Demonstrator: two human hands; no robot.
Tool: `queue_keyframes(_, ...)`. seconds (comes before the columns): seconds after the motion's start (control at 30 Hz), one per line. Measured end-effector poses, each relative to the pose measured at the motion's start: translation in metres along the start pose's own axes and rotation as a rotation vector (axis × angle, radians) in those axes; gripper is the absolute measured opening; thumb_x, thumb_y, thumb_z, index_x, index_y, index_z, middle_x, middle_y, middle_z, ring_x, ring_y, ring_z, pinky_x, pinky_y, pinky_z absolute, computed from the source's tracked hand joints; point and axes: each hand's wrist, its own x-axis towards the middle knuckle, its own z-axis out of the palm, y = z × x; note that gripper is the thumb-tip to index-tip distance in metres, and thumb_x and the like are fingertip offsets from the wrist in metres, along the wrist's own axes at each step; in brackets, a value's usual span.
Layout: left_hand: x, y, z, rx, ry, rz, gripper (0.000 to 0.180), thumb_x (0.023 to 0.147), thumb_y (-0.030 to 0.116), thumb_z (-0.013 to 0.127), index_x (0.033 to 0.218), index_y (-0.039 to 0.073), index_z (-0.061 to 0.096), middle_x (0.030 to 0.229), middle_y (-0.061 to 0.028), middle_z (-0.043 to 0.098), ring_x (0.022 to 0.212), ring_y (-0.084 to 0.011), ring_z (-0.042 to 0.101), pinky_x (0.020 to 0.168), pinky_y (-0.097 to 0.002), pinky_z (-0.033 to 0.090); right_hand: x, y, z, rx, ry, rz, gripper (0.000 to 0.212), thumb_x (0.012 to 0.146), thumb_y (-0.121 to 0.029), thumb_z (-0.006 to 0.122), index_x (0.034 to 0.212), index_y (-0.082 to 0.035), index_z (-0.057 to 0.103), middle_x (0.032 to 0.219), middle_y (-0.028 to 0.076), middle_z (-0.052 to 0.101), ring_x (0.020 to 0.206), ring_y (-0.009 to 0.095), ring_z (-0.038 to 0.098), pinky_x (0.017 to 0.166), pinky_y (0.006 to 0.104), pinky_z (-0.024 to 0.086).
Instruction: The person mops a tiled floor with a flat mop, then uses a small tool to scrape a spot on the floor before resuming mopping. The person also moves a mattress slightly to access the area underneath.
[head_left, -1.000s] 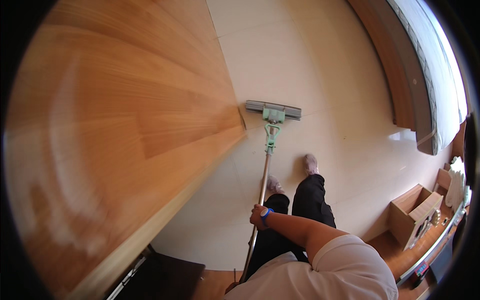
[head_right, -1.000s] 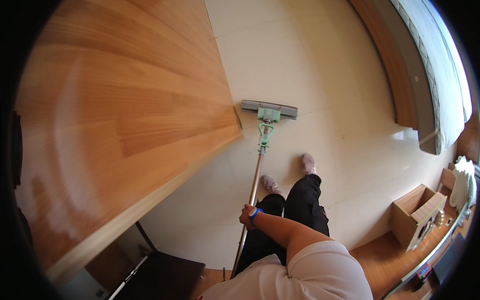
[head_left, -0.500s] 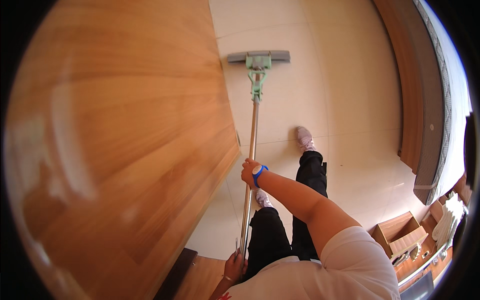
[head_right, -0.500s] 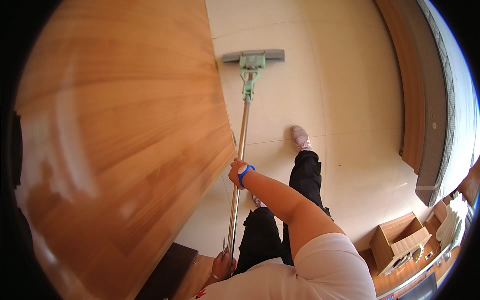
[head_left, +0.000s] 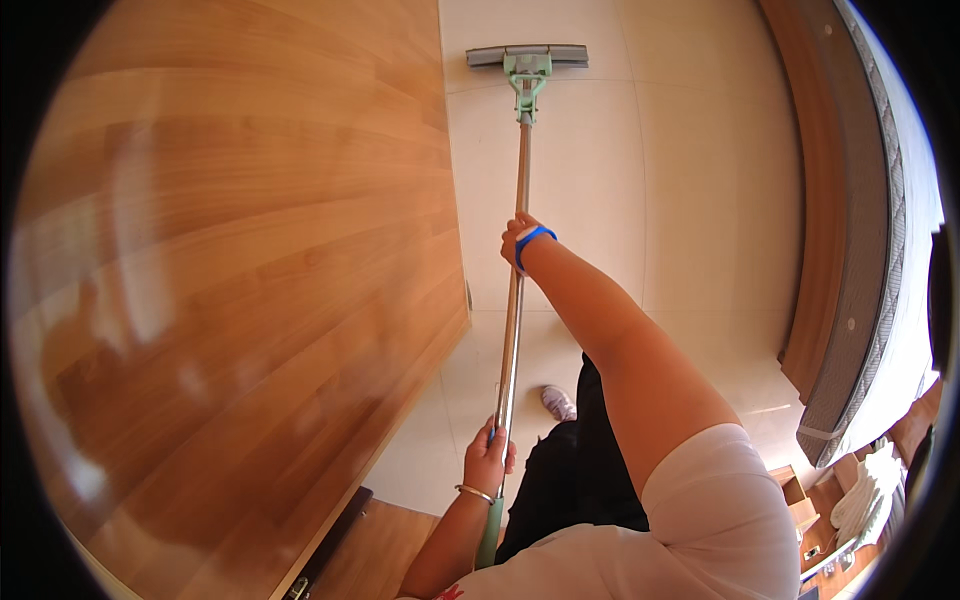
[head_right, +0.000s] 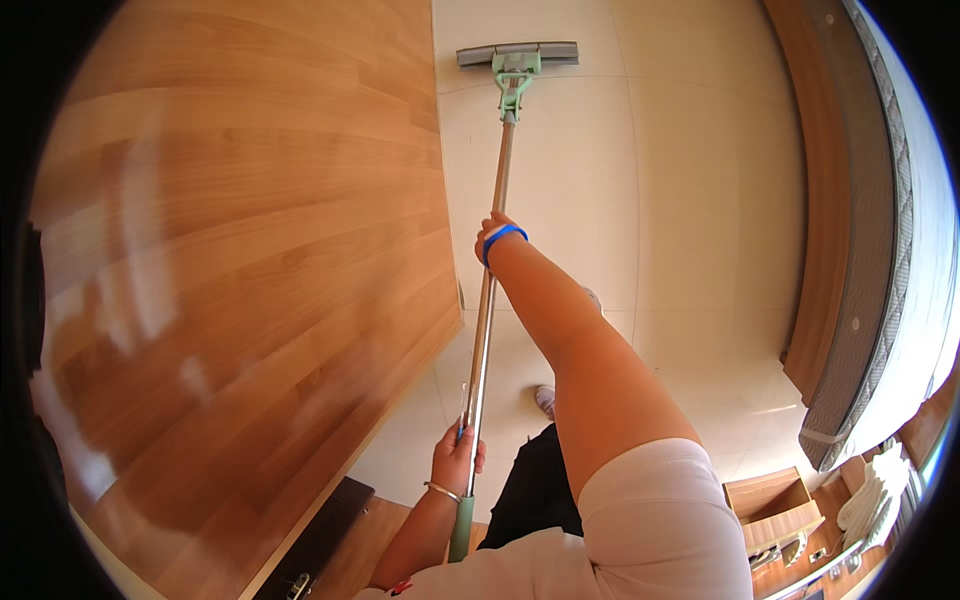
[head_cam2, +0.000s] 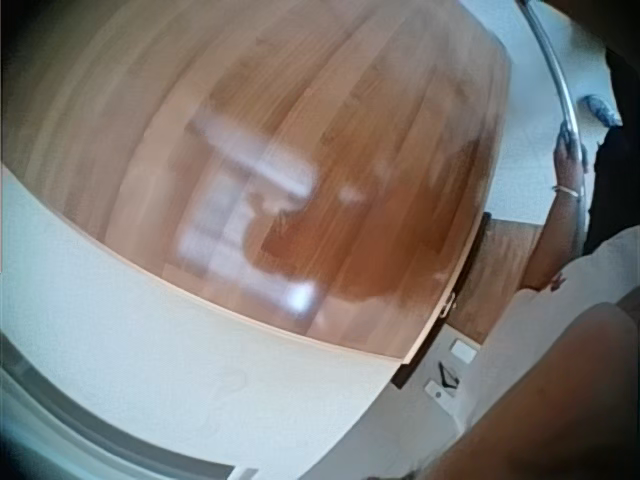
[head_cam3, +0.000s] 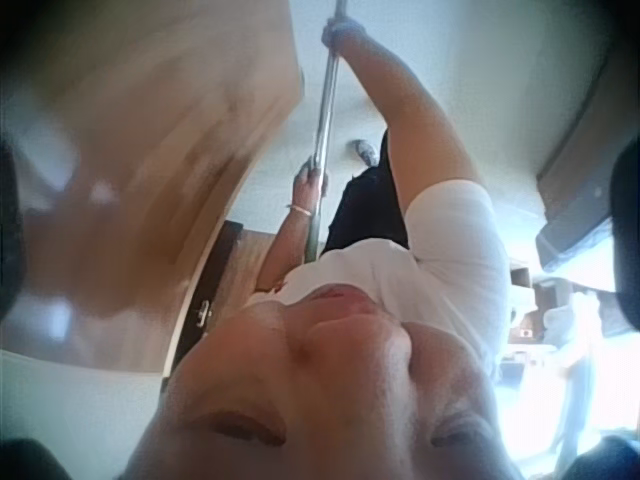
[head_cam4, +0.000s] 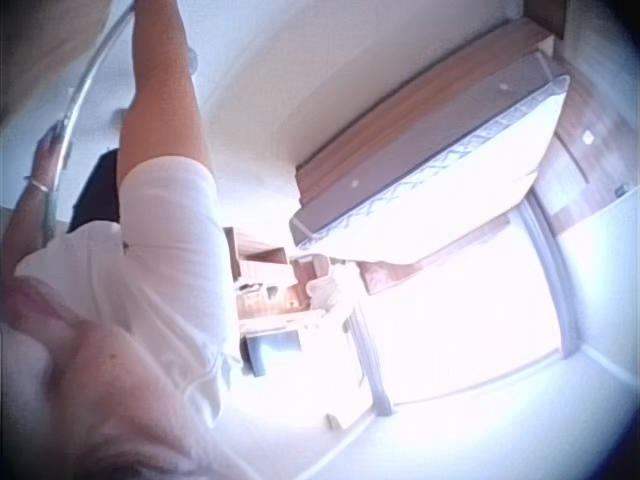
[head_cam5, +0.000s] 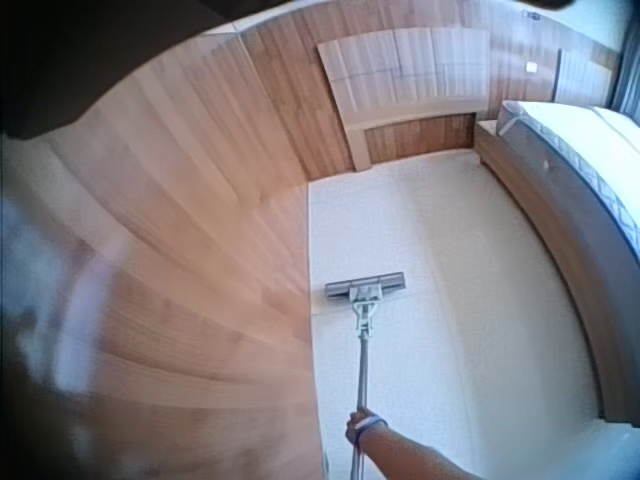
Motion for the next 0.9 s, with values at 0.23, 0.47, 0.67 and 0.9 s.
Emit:
queue_keyframes(0.23, -0.034, -0.083, -0.072, 0.178, 0.021, 0.053, 0.035, 0.091, 0.023, 0.046, 0.123, 0.007, 0.045, 0.059, -0.0005, 0.049, 0.047, -0.0086, 0.046, 0.044, -0.023, 0.039, -0.01, -0.101, 0.044, -0.061, 0.032, -0.069, 0.016, 0.074, -0.028, 0.055, 0.082, -0.021, 0.066, 0.094, 0.0, 0.06, 0.103, 0.025, 0.05, 0.101, 0.0528, 0.023)
queue_keyframes(0.47, -0.159, -0.205, -0.177, 0.634, 0.077, -0.292, 0.037, 0.089, 0.028, 0.047, 0.117, 0.004, 0.049, 0.062, -0.006, 0.053, 0.053, -0.0161, 0.053, 0.05, -0.0297, 0.043, -0.121, -0.347, 0.127, 0.192, -0.07, -0.461, 0.021, 0.075, -0.031, 0.056, 0.09, -0.021, 0.064, 0.095, 0.001, 0.06, 0.101, 0.027, 0.051, 0.096, 0.0614, 0.022)
queue_keyframes(0.67, -0.166, -0.204, -0.173, 0.782, 0.18, -0.255, 0.036, 0.089, 0.028, 0.047, 0.115, 0.003, 0.049, 0.064, -0.0072, 0.054, 0.054, -0.0173, 0.054, 0.051, -0.0308, 0.044, -0.173, -0.435, 0.152, 0.302, -0.301, -0.662, 0.034, 0.073, -0.033, 0.06, 0.102, -0.016, 0.06, 0.105, 0.002, 0.061, 0.11, 0.023, 0.048, 0.098, 0.0526, 0.024)
queue_keyframes(0.9, -0.13, -0.149, -0.107, 0.83, 0.251, -0.128, 0.035, 0.089, 0.028, 0.047, 0.113, 0.002, 0.05, 0.065, -0.0086, 0.055, 0.055, -0.0186, 0.055, 0.052, -0.0322, 0.045, -0.139, -0.284, 0.124, 0.234, -0.119, -0.51, 0.031, 0.074, -0.032, 0.059, 0.101, -0.016, 0.06, 0.106, 0.003, 0.059, 0.11, 0.023, 0.046, 0.096, 0.0504, 0.029)
